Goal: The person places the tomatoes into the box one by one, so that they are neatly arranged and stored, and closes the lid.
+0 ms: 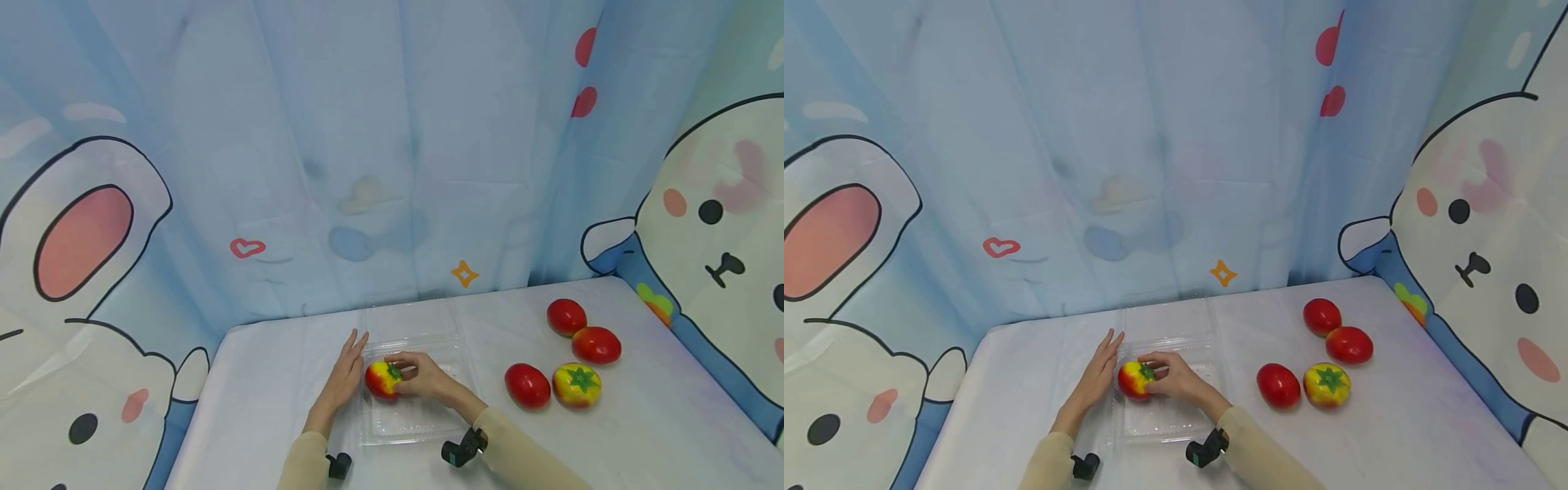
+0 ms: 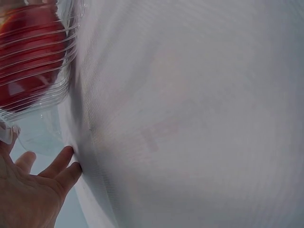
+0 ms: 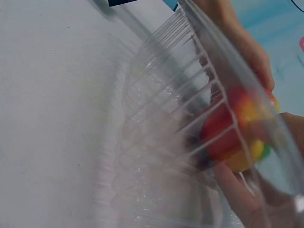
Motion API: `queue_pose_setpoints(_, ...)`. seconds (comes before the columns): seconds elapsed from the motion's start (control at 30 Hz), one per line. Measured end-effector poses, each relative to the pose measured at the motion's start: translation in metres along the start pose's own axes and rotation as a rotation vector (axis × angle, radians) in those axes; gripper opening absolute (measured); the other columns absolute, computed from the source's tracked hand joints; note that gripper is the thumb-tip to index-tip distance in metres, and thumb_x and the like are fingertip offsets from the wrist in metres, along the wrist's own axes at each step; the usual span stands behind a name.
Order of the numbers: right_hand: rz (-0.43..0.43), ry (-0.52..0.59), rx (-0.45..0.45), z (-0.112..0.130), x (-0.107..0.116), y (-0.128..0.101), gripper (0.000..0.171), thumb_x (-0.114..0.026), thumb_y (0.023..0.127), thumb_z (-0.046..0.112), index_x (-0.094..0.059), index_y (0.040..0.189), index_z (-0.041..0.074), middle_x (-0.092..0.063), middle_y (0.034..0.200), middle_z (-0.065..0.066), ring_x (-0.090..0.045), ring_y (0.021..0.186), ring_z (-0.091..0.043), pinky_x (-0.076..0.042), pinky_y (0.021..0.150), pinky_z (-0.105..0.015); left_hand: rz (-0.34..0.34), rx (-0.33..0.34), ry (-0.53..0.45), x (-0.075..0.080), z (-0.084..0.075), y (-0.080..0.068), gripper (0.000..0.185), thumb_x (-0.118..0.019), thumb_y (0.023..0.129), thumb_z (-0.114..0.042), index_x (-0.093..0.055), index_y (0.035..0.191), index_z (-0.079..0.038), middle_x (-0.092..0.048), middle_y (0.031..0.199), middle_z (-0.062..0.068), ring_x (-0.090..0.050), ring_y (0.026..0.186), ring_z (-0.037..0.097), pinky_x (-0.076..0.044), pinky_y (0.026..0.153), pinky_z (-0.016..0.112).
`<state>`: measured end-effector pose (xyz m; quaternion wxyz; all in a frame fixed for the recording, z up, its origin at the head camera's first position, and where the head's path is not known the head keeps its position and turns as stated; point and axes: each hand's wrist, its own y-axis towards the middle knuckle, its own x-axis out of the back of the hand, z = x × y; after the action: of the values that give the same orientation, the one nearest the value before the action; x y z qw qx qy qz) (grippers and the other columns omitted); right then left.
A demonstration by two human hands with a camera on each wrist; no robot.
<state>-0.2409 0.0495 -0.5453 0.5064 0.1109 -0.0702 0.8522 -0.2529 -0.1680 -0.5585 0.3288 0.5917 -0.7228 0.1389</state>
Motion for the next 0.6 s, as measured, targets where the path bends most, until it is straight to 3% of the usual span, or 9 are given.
queue_pose_setpoints(0.23,-0.013,0.028,0.012,0.0005,-0.0008,-0.0025,0.053,-0.073,0.085,-0.001,-0.056,0.135,-0.001,-0.056,0.132,-0.026,-0.063,0.107,-0.04,-0.056,0.088,-0.044,0.006,0.015,-0.004,-0.0008,-0.0004,-0.0007,0.048,-0.037,0.104,-0.009,-0.038,0.152,-0.006,-0.02,0.161,0.022,-0.026,0.144,0.044,-0.023,0.113,0.062)
queue_pose_setpoints(0.6,-0.022,-0.017,-0.006,0.0021,0.0035,-0.0016,0.052,-0.072,0.085,0.003,-0.057,0.134,0.0,-0.057,0.131,-0.024,-0.062,0.111,-0.041,-0.056,0.089,-0.044,0.009,0.044,-0.001,0.0007,-0.0013,-0.0004,0.048,-0.036,0.104,-0.011,-0.037,0.153,-0.01,-0.019,0.162,0.019,-0.024,0.145,0.041,-0.021,0.115,0.061)
